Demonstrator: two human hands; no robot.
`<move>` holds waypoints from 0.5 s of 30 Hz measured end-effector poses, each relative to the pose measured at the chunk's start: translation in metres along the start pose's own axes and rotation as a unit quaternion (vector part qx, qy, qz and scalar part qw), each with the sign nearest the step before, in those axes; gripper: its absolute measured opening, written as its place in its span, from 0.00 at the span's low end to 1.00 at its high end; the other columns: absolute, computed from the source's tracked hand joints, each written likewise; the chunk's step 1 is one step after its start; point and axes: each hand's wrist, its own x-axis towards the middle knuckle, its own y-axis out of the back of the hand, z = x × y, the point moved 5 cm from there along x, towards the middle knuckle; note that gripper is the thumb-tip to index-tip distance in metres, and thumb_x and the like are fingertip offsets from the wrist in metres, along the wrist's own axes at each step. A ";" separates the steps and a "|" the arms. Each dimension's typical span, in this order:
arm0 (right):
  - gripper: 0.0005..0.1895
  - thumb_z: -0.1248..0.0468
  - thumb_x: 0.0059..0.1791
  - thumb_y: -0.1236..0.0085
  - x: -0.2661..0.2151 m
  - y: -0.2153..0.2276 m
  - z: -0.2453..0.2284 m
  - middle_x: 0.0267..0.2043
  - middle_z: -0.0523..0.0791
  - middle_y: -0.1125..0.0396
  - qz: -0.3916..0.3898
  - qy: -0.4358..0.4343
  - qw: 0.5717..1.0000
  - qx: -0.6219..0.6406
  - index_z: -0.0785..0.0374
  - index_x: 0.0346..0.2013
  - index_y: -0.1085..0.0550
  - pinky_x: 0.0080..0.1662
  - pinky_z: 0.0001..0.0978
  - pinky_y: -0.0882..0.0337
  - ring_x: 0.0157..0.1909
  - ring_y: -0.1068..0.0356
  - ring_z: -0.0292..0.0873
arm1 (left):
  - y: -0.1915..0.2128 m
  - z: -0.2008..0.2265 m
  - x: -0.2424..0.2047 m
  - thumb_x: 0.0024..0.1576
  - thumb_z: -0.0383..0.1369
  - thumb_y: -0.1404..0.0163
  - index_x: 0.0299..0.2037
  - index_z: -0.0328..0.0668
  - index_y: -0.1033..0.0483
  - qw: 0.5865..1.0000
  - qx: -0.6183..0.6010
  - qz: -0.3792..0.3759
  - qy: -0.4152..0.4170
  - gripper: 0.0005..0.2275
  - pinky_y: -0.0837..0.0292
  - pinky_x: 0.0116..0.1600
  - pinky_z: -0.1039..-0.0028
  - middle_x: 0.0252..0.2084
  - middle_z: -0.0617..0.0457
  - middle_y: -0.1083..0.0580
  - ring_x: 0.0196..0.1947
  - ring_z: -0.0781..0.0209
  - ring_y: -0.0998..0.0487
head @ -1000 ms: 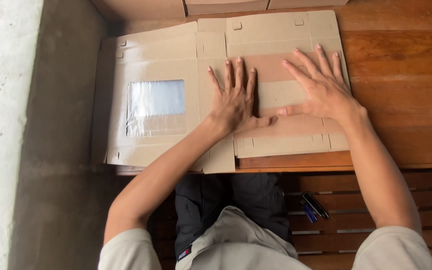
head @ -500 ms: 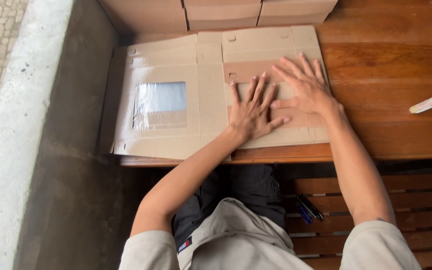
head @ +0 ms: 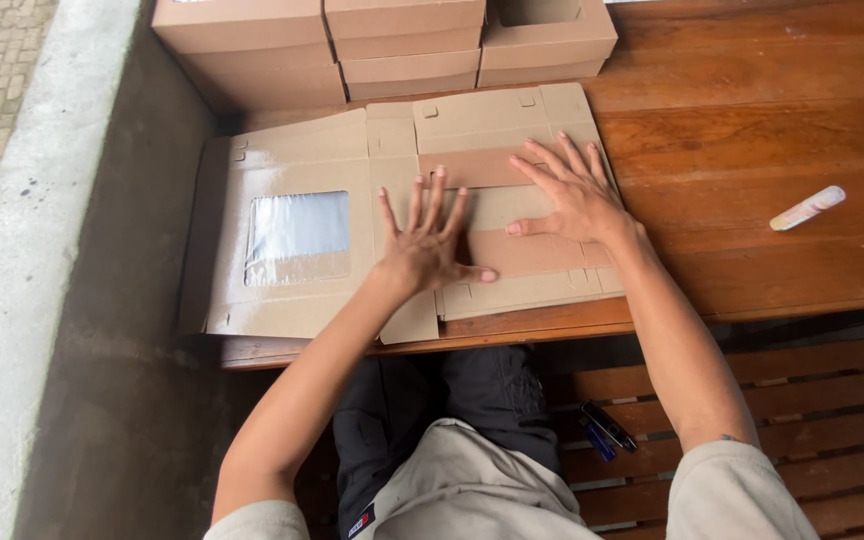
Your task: Assembling a cardboard box by folding a pre-cut template and pressing the creases.
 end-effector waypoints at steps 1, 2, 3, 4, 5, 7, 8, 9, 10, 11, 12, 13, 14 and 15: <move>0.62 0.18 0.35 0.50 0.001 0.000 0.001 0.82 0.39 0.64 0.002 0.001 1.000 -0.001 0.38 0.77 0.49 0.73 0.68 0.73 0.81 0.74 0.61 | 0.001 -0.007 0.001 0.44 0.77 0.59 0.79 0.55 0.69 1.000 -0.013 -0.009 0.017 0.58 0.85 0.68 0.23 0.79 0.45 0.80 0.78 0.42 0.79; 0.62 0.17 0.35 0.51 0.001 -0.003 0.000 0.82 0.39 0.64 0.000 0.003 1.000 0.001 0.37 0.77 0.50 0.73 0.68 0.73 0.81 0.75 0.61 | -0.002 -0.013 -0.001 0.42 0.76 0.54 0.79 0.53 0.71 0.999 -0.028 -0.021 0.035 0.61 0.85 0.67 0.22 0.79 0.43 0.80 0.78 0.40 0.79; 0.62 0.17 0.35 0.51 -0.002 -0.004 -0.001 0.82 0.39 0.64 -0.003 0.000 1.000 0.002 0.37 0.77 0.50 0.73 0.68 0.73 0.81 0.75 0.61 | 0.000 -0.015 -0.006 0.42 0.76 0.54 0.79 0.53 0.71 0.999 -0.029 -0.025 0.032 0.61 0.85 0.67 0.22 0.79 0.43 0.80 0.78 0.40 0.79; 0.62 0.17 0.34 0.51 -0.001 -0.002 -0.002 0.82 0.38 0.63 -0.001 -0.003 1.000 0.001 0.37 0.77 0.48 0.73 0.67 0.73 0.81 0.73 0.61 | 0.004 -0.019 -0.009 0.41 0.76 0.52 0.79 0.51 0.71 0.998 -0.035 -0.031 0.041 0.62 0.86 0.67 0.22 0.78 0.42 0.81 0.78 0.39 0.80; 0.61 0.17 0.34 0.51 0.000 0.001 -0.002 0.82 0.38 0.63 0.001 -0.007 1.000 0.000 0.37 0.76 0.47 0.73 0.66 0.72 0.81 0.72 0.60 | 0.008 -0.022 -0.012 0.41 0.75 0.50 0.79 0.50 0.72 0.997 -0.042 -0.037 0.049 0.63 0.87 0.66 0.23 0.78 0.41 0.81 0.78 0.38 0.80; 0.61 0.17 0.35 0.51 -0.001 0.004 -0.006 0.82 0.38 0.63 -0.004 -0.013 1.000 0.010 0.36 0.76 0.47 0.73 0.66 0.74 0.81 0.73 0.61 | 0.004 -0.027 -0.008 0.38 0.76 0.48 0.78 0.49 0.72 0.998 -0.049 -0.027 0.033 0.65 0.86 0.67 0.23 0.78 0.40 0.81 0.78 0.37 0.80; 0.60 0.17 0.35 0.51 -0.003 0.005 -0.006 0.82 0.38 0.63 -0.010 -0.017 1.000 0.021 0.35 0.76 0.47 0.73 0.65 0.76 0.81 0.74 0.61 | 0.003 -0.027 -0.005 0.36 0.76 0.47 0.78 0.49 0.72 0.998 -0.058 -0.017 0.018 0.67 0.85 0.68 0.23 0.78 0.39 0.81 0.78 0.36 0.80; 0.60 0.17 0.35 0.51 -0.002 0.005 -0.007 0.82 0.38 0.63 -0.010 -0.024 0.999 0.023 0.35 0.76 0.47 0.73 0.65 0.76 0.81 0.74 0.61 | 0.008 -0.027 -0.008 0.36 0.76 0.47 0.78 0.49 0.72 0.998 -0.055 -0.019 0.012 0.67 0.85 0.68 0.23 0.78 0.39 0.81 0.78 0.36 0.80; 0.60 0.17 0.35 0.52 -0.003 0.006 -0.008 0.82 0.38 0.63 -0.010 -0.020 1.000 0.020 0.34 0.76 0.48 0.73 0.66 0.76 0.81 0.75 0.61 | 0.013 -0.024 -0.009 0.37 0.76 0.49 0.78 0.50 0.71 0.999 -0.037 -0.011 -0.002 0.65 0.86 0.68 0.24 0.78 0.40 0.80 0.78 0.37 0.80; 0.60 0.17 0.35 0.53 -0.004 0.006 -0.009 0.82 0.39 0.63 -0.011 -0.016 1.000 0.016 0.33 0.77 0.50 0.73 0.66 0.76 0.81 0.75 0.61 | 0.018 -0.020 -0.010 0.39 0.76 0.51 0.78 0.51 0.70 1.000 -0.018 -0.003 -0.017 0.63 0.88 0.68 0.25 0.79 0.42 0.80 0.78 0.39 0.80; 0.60 0.17 0.35 0.53 -0.006 0.004 -0.003 0.82 0.39 0.63 -0.016 -0.026 0.999 0.018 0.33 0.77 0.50 0.73 0.66 0.76 0.81 0.75 0.61 | 0.018 -0.016 -0.007 0.39 0.76 0.51 0.78 0.51 0.70 0.999 -0.020 -0.008 -0.026 0.63 0.88 0.68 0.25 0.79 0.42 0.80 0.78 0.39 0.80; 0.61 0.16 0.35 0.53 -0.008 0.003 0.000 0.83 0.39 0.64 -0.013 -0.016 0.999 0.025 0.34 0.77 0.51 0.73 0.67 0.77 0.81 0.77 0.61 | 0.020 -0.013 -0.004 0.38 0.76 0.51 0.79 0.52 0.70 0.999 -0.013 0.010 -0.036 0.63 0.88 0.69 0.26 0.79 0.43 0.78 0.79 0.40 0.78; 0.61 0.16 0.36 0.53 -0.001 0.003 -0.005 0.83 0.40 0.65 -0.005 0.003 0.999 0.033 0.34 0.78 0.52 0.72 0.68 0.78 0.81 0.78 0.62 | 0.024 -0.017 -0.004 0.37 0.76 0.50 0.79 0.53 0.69 0.999 -0.003 0.032 -0.036 0.64 0.87 0.70 0.28 0.80 0.43 0.77 0.79 0.41 0.77; 0.61 0.16 0.36 0.53 -0.005 -0.003 -0.004 0.83 0.40 0.65 -0.006 0.002 0.999 0.035 0.34 0.78 0.52 0.72 0.68 0.78 0.81 0.78 0.62 | 0.019 -0.011 -0.004 0.37 0.76 0.50 0.79 0.53 0.69 0.999 -0.002 0.029 -0.036 0.64 0.87 0.70 0.28 0.80 0.43 0.77 0.79 0.41 0.77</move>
